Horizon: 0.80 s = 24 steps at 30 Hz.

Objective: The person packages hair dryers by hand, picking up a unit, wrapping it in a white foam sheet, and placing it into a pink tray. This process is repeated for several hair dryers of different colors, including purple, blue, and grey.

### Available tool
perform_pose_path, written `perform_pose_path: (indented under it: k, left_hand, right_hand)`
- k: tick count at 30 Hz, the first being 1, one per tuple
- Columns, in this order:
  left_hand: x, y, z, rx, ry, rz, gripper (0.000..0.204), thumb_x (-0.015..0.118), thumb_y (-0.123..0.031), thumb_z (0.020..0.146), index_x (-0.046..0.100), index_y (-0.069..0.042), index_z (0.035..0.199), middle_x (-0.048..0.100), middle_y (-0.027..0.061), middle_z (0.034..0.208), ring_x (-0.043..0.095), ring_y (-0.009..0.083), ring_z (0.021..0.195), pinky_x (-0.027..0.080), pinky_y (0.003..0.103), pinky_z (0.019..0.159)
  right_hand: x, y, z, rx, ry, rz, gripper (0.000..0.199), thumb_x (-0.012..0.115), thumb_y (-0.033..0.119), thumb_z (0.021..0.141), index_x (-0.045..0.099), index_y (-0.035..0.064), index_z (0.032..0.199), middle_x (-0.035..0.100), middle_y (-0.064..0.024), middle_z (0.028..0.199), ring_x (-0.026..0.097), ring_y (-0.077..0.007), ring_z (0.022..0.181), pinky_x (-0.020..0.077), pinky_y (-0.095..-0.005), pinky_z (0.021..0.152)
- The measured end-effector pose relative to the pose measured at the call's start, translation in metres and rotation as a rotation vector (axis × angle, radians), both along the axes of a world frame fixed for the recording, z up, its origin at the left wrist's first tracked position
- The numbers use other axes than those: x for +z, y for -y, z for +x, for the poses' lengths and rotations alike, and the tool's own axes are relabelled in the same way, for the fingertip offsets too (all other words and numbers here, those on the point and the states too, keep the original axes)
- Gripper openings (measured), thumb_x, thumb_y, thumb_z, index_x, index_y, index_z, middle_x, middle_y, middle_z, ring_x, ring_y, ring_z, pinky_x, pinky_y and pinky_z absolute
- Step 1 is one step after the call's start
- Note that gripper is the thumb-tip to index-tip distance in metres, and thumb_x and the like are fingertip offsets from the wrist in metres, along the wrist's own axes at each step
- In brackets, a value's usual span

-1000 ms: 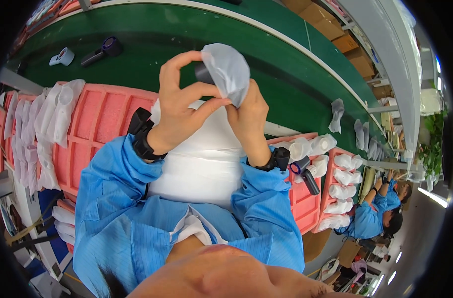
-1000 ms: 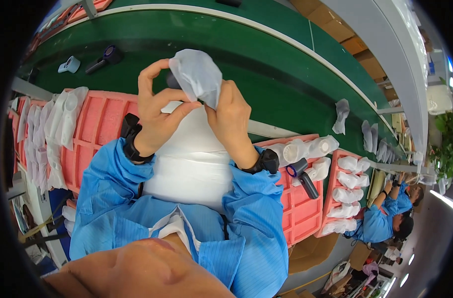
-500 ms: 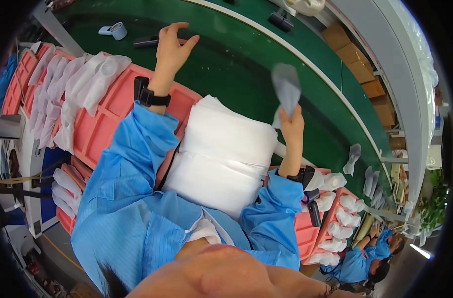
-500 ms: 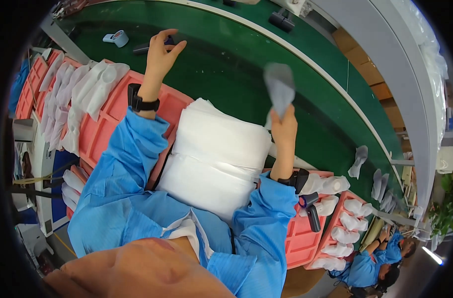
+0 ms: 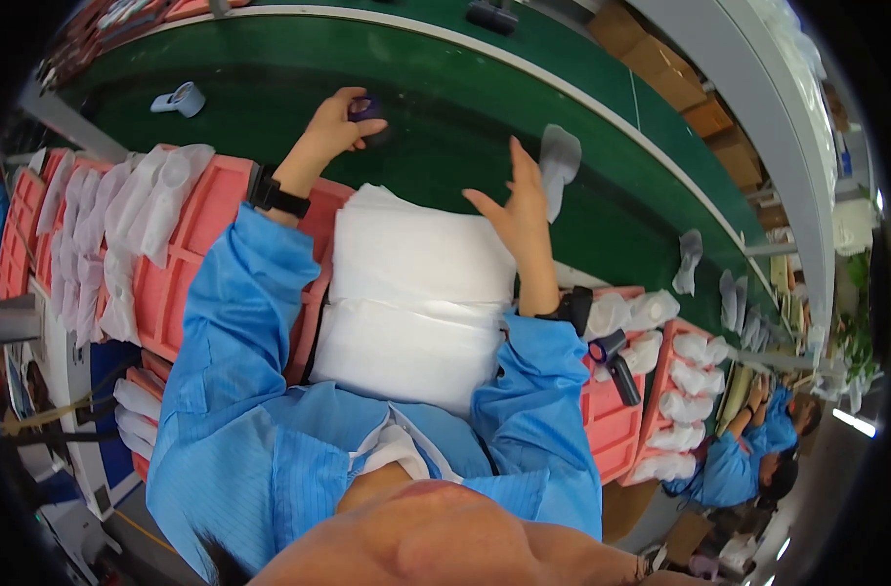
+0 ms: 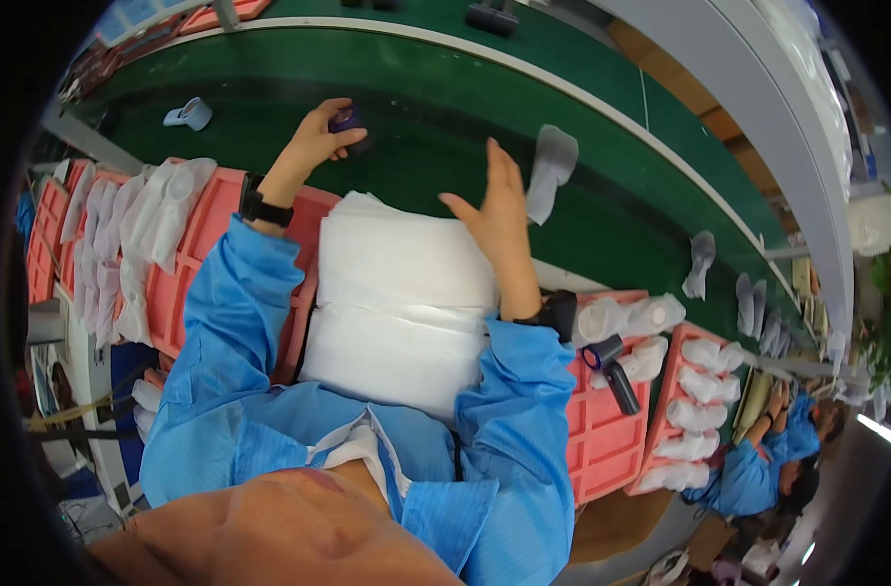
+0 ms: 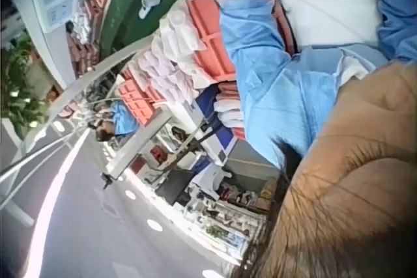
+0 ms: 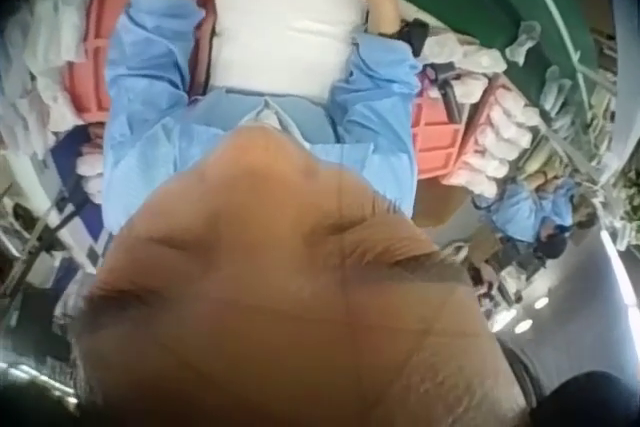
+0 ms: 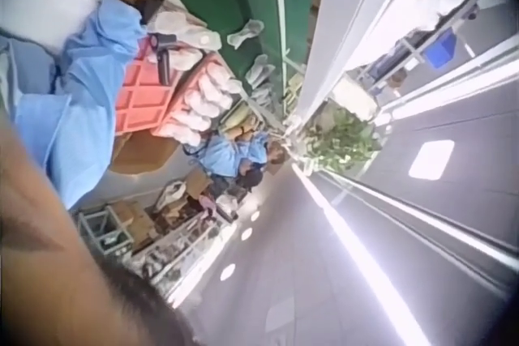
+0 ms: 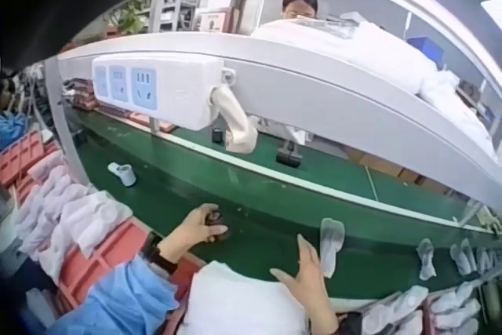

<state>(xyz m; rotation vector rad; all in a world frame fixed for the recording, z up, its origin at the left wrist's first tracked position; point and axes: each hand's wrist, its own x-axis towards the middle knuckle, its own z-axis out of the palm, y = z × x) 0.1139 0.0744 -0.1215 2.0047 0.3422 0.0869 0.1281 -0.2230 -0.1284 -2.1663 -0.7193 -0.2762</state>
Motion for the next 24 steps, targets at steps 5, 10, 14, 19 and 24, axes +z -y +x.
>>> perform_pose_path:
  k: [5, 10, 14, 19, 24]
  left_hand:
    - [0.018, 0.095, -0.047, -0.328, 0.105, -0.371, 0.067, 0.072, -0.010, 0.079, 0.040, -0.006, 0.138, 0.055, 0.0152, 0.120, 0.061, 0.0161, 0.071, 0.051, 0.025, 0.059]
    - [0.020, 0.143, -0.075, -0.266, 0.480, 0.214, 0.045, 0.069, -0.011, 0.081, 0.051, -0.005, 0.122, 0.057, 0.0138, 0.109, 0.062, 0.0225, 0.077, 0.050, 0.031, 0.062]
    - [0.006, 0.165, -0.078, -0.444, 0.406, 0.339, 0.030, 0.069, -0.016, 0.081, 0.055, -0.004, 0.104, 0.057, 0.0120, 0.099, 0.062, 0.0280, 0.081, 0.050, 0.038, 0.067]
    - [-0.023, 0.185, -0.074, -0.548, 0.411, 0.597, 0.024, 0.069, -0.023, 0.081, 0.055, -0.006, 0.090, 0.058, 0.0090, 0.091, 0.061, 0.0271, 0.077, 0.048, 0.037, 0.064]
    - [-0.035, 0.187, -0.068, -0.496, 0.479, 0.660, 0.022, 0.070, -0.025, 0.079, 0.058, -0.007, 0.084, 0.057, 0.0066, 0.083, 0.061, 0.0254, 0.077, 0.048, 0.038, 0.063]
  right_hand:
    - [0.005, -0.025, -0.018, 0.020, -0.058, 0.082, 0.075, 0.082, 0.015, 0.065, 0.045, 0.0035, 0.129, 0.055, -0.0216, 0.120, 0.057, -0.0346, 0.108, 0.0508, -0.0369, 0.083]
    - [0.006, -0.008, -0.002, -0.108, -0.181, 0.085, 0.063, 0.083, 0.013, 0.060, 0.050, 0.0029, 0.113, 0.063, -0.0187, 0.104, 0.063, -0.0333, 0.095, 0.0512, -0.0374, 0.080]
    - [0.011, 0.006, 0.006, -0.145, -0.152, 0.124, 0.062, 0.083, 0.014, 0.060, 0.051, 0.0026, 0.112, 0.064, -0.0195, 0.099, 0.064, -0.0343, 0.092, 0.0512, -0.0381, 0.080]
    - [0.015, 0.021, 0.007, -0.143, -0.162, 0.019, 0.062, 0.083, 0.018, 0.062, 0.053, 0.0022, 0.114, 0.064, -0.0197, 0.100, 0.064, -0.0342, 0.093, 0.0509, -0.0374, 0.081]
    - [0.020, 0.029, 0.009, -0.184, -0.147, -0.098, 0.060, 0.083, 0.020, 0.062, 0.055, 0.0020, 0.113, 0.064, -0.0184, 0.102, 0.064, -0.0327, 0.093, 0.0508, -0.0359, 0.082]
